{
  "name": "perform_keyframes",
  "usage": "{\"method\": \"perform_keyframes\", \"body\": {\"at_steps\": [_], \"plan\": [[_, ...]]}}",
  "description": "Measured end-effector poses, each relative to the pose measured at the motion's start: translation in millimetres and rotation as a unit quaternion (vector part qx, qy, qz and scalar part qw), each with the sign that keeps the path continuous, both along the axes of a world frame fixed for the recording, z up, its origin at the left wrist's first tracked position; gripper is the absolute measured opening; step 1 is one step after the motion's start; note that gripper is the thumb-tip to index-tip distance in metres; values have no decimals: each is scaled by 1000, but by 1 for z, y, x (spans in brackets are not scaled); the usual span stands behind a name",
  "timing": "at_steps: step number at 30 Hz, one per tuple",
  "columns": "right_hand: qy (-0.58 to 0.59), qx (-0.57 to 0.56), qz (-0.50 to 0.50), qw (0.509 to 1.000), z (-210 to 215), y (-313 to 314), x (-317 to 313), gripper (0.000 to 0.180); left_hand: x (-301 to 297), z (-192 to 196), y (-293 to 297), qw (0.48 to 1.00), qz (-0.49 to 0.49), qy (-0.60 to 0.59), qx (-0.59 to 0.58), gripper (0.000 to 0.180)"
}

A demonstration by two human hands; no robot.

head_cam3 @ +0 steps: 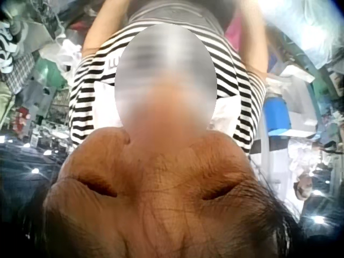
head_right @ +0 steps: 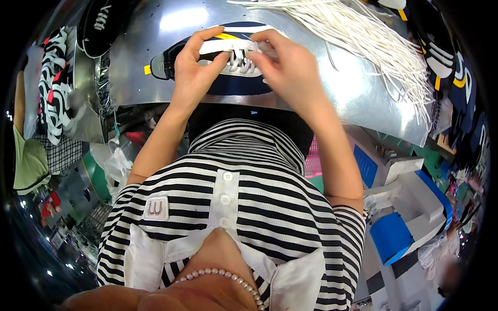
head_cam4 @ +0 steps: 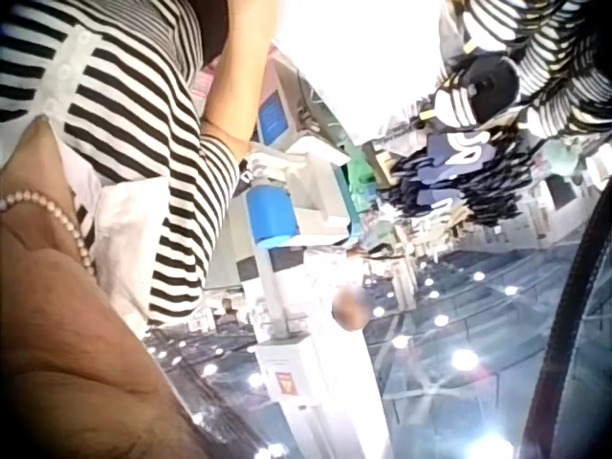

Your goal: The person threads white laces through the eyelets of a blue and white shoe, pulling the laces through one by one and eventually tying them into a bow at the top.

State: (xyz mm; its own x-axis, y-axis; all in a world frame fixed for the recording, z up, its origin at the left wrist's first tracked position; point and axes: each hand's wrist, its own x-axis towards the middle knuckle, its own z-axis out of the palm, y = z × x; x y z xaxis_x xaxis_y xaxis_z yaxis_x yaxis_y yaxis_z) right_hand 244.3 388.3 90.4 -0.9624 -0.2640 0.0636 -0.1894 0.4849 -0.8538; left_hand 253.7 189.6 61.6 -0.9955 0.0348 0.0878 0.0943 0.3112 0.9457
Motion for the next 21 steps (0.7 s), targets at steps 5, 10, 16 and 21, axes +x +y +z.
{"method": "perform_keyframes", "body": {"at_steps": [5,10,16,21], "plan": [[70,5,-114,991,-39,-21,1,19,-7,5,9,999,29,9,-38,46],[103,15,-159,982,-45,-28,0,16,-10,-2,7,1000,25,-16,-1,46],[50,-267,-220,937,-52,-26,-14,23,-11,21,-20,977,-115,-148,103,46],[301,6,-14,953,-45,-20,-1,30,-15,23,-15,966,-116,-184,138,47]]}}
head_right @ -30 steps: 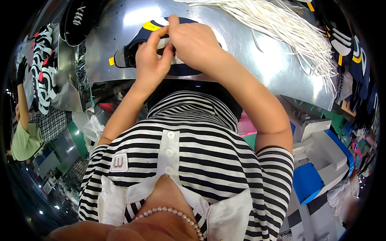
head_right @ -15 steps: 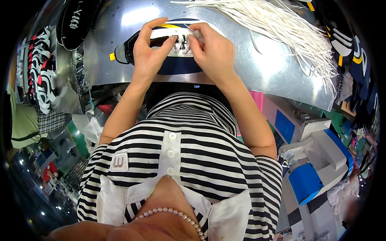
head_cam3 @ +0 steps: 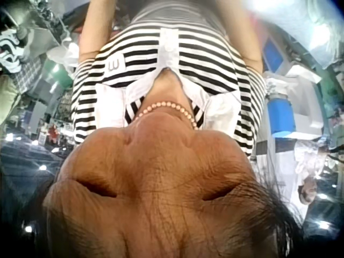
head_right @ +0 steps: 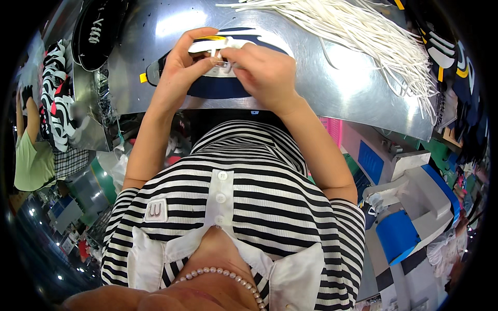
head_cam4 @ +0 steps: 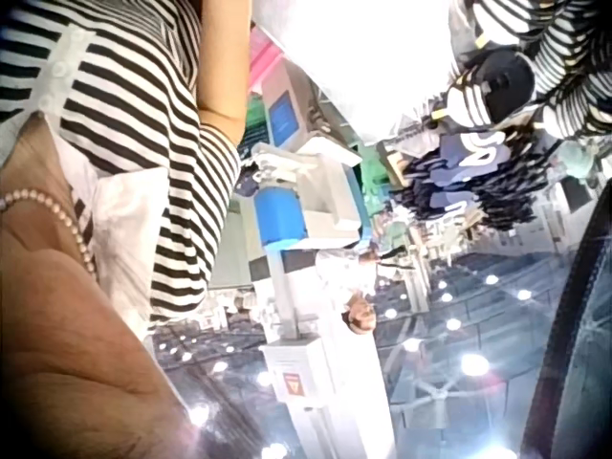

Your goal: The person threads white laces through the eyelets of a blue and white shoe, pulling the laces through one by one and eventually tying them into a bow at the top.

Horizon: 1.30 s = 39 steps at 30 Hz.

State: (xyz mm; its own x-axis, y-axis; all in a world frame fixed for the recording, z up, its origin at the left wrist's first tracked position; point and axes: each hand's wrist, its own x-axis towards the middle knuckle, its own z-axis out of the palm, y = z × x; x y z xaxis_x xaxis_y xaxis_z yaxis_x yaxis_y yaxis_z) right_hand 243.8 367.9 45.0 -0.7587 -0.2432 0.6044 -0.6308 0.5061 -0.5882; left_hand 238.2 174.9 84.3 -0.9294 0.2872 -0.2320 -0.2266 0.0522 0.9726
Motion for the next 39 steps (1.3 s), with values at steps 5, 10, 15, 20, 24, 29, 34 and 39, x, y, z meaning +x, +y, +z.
{"method": "perform_keyframes", "body": {"at_steps": [5,10,15,20,24,29,34,39], "plan": [[18,9,-10,1000,-2,-11,-5,24,4,-1,0,1000,-11,17,-20,39],[-81,-118,124,982,36,-10,30,16,-2,-6,2,996,54,41,-65,33],[-122,-150,125,973,20,-21,46,15,-17,-18,10,992,52,69,-95,37],[-306,-168,78,934,16,4,51,12,6,6,-5,948,13,170,-267,46],[-488,-190,-41,851,22,18,53,17,36,18,-15,903,16,251,-349,34],[-479,-117,-24,870,15,-15,32,14,36,13,-9,877,3,313,-364,18],[-416,-306,-12,857,17,-25,33,12,31,12,-14,898,0,286,-335,17],[-351,-298,-18,888,12,-27,13,12,28,14,-8,907,-34,258,-330,27]]}}
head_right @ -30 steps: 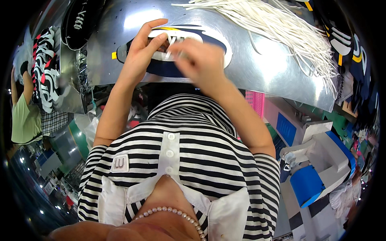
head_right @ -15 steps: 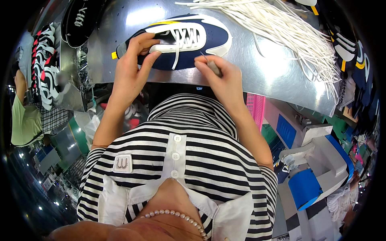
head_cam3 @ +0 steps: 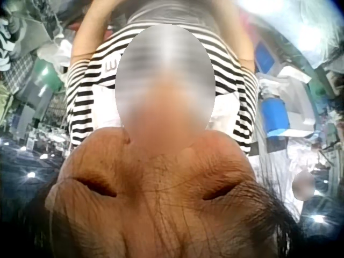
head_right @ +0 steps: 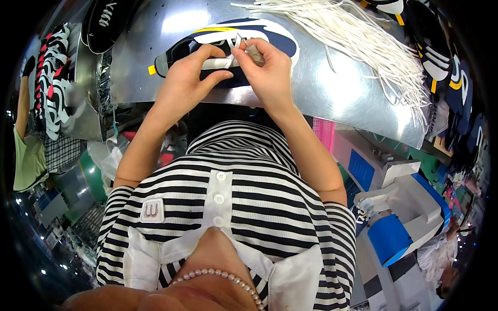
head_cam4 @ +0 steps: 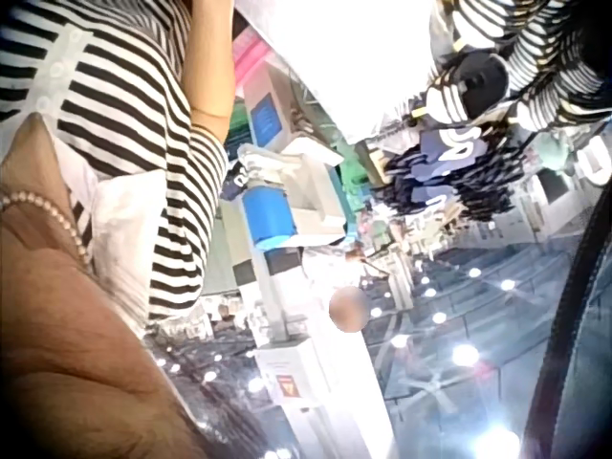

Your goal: The person threads white laces through the eyelets of a blue and white shoe, pulling the laces through one by one and eventually tying them into a bow at the top.

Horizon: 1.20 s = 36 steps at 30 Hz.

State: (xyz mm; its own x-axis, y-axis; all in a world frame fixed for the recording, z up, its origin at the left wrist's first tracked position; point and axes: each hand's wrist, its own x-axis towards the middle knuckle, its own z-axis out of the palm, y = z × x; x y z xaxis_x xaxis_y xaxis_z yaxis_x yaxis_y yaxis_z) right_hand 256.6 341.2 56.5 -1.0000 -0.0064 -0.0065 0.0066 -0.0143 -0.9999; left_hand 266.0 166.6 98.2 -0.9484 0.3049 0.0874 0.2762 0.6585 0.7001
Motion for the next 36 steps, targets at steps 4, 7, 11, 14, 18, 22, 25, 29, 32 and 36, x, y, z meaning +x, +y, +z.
{"method": "perform_keyframes", "body": {"at_steps": [4,7,11,14,18,22,25,29,32,36], "plan": [[37,26,-3,999,-6,0,0,15,0,-7,4,999,23,9,-23,26],[29,77,21,996,8,8,17,21,0,-10,2,999,30,-2,-25,25],[-36,176,119,976,19,22,38,25,-2,-10,2,999,34,-18,-28,25],[-58,186,121,973,23,19,34,21,-1,-11,3,999,46,1,-24,25],[-46,199,119,972,17,17,28,19,-1,-4,6,998,45,-33,-29,25],[-41,236,122,963,15,15,19,18,6,-17,6,997,11,70,-26,23],[18,279,88,956,-2,-2,9,20,14,-20,11,993,-9,104,-50,24],[-46,289,136,946,15,8,14,20,17,-16,9,995,-2,73,-67,27],[-74,272,153,947,27,50,30,17,20,-12,11,998,18,28,-51,26],[11,145,52,988,28,53,6,18,9,-2,11,996,-21,-79,-24,27]]}}
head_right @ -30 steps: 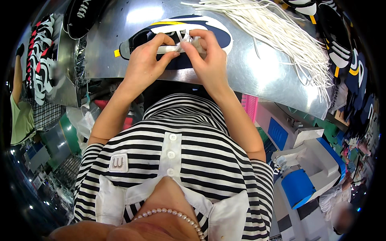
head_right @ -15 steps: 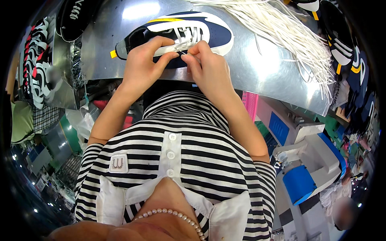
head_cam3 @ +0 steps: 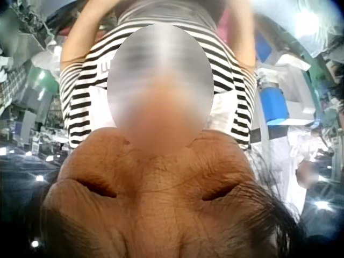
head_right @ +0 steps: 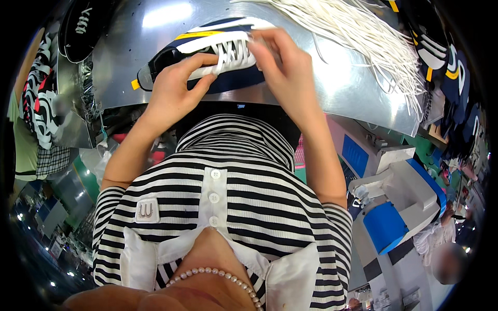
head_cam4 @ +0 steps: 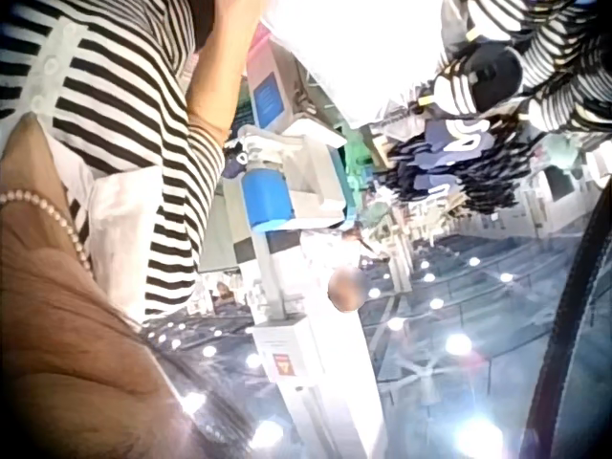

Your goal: The person threads white laces through the eyelets of a blue and white shoe, pulling the laces through one by one and eventually tying them into a bow at the top.

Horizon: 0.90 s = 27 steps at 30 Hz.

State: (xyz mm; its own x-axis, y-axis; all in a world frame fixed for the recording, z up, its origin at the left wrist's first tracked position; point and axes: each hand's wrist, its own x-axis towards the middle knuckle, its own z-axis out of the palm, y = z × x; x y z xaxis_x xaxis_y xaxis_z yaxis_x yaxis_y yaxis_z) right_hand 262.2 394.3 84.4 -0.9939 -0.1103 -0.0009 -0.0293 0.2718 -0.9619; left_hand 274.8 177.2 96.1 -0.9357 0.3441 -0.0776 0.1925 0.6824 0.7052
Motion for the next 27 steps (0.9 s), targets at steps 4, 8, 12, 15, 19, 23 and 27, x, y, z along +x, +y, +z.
{"method": "perform_keyframes", "body": {"at_steps": [4,8,12,15,19,23,27], "plan": [[87,66,-49,993,-35,-11,-28,22,-4,9,-9,995,-90,-42,4,20],[134,128,-88,979,-41,-16,-28,20,-6,19,-30,971,-189,19,-144,34],[136,52,-58,988,-43,-11,-27,20,-3,19,-35,967,-180,6,-182,33],[81,-49,-18,995,-37,-3,-18,20,-8,13,-31,973,-161,84,-139,30],[22,-211,-82,974,-39,-4,2,17,-9,6,-23,952,-62,267,-136,26],[165,56,-22,984,-34,-13,30,20,15,-19,-20,910,134,385,-74,55],[309,200,66,928,-27,-23,22,18,51,-66,-20,905,276,24,322,72]]}}
